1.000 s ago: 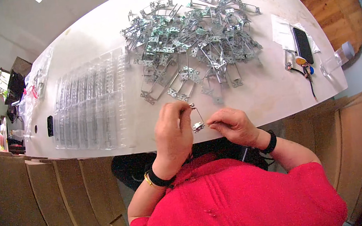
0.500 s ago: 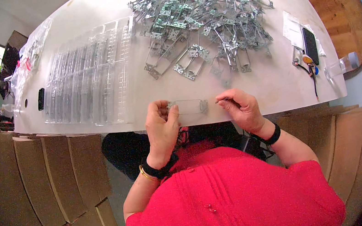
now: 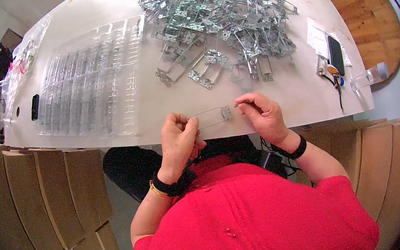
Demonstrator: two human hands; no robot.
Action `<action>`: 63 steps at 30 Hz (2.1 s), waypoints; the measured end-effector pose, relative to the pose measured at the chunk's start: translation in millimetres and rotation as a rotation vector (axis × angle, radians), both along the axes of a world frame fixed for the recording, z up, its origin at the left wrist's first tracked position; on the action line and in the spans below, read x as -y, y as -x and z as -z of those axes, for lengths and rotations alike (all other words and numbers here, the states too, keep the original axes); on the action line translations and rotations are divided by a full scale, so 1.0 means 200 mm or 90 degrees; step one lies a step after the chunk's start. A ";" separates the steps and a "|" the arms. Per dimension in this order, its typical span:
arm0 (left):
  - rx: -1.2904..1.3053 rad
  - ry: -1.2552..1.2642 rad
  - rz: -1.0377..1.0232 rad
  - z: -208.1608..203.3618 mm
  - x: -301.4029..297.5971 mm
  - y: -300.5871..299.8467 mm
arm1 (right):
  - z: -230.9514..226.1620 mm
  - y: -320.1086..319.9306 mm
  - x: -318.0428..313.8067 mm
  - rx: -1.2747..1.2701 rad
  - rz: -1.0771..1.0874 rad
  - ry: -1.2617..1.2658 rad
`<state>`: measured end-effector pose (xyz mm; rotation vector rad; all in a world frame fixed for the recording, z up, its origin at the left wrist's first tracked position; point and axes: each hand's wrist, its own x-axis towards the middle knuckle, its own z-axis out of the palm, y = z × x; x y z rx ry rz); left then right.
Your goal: Assembling small metal frames by attaching components and placing them in trays.
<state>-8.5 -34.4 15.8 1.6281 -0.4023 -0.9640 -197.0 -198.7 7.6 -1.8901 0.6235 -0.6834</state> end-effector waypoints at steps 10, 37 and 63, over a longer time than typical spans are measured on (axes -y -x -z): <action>-0.021 -0.063 0.031 -0.06 0.02 -0.01 | 0.00 -0.08 0.00 -0.010 -0.004 0.094; 0.002 -0.021 0.039 -0.02 0.02 0.00 | -0.01 -0.10 -0.01 -0.027 -0.013 0.140; 0.030 -0.016 0.028 -0.02 0.02 0.01 | 0.02 -0.10 0.00 -0.020 -0.026 0.165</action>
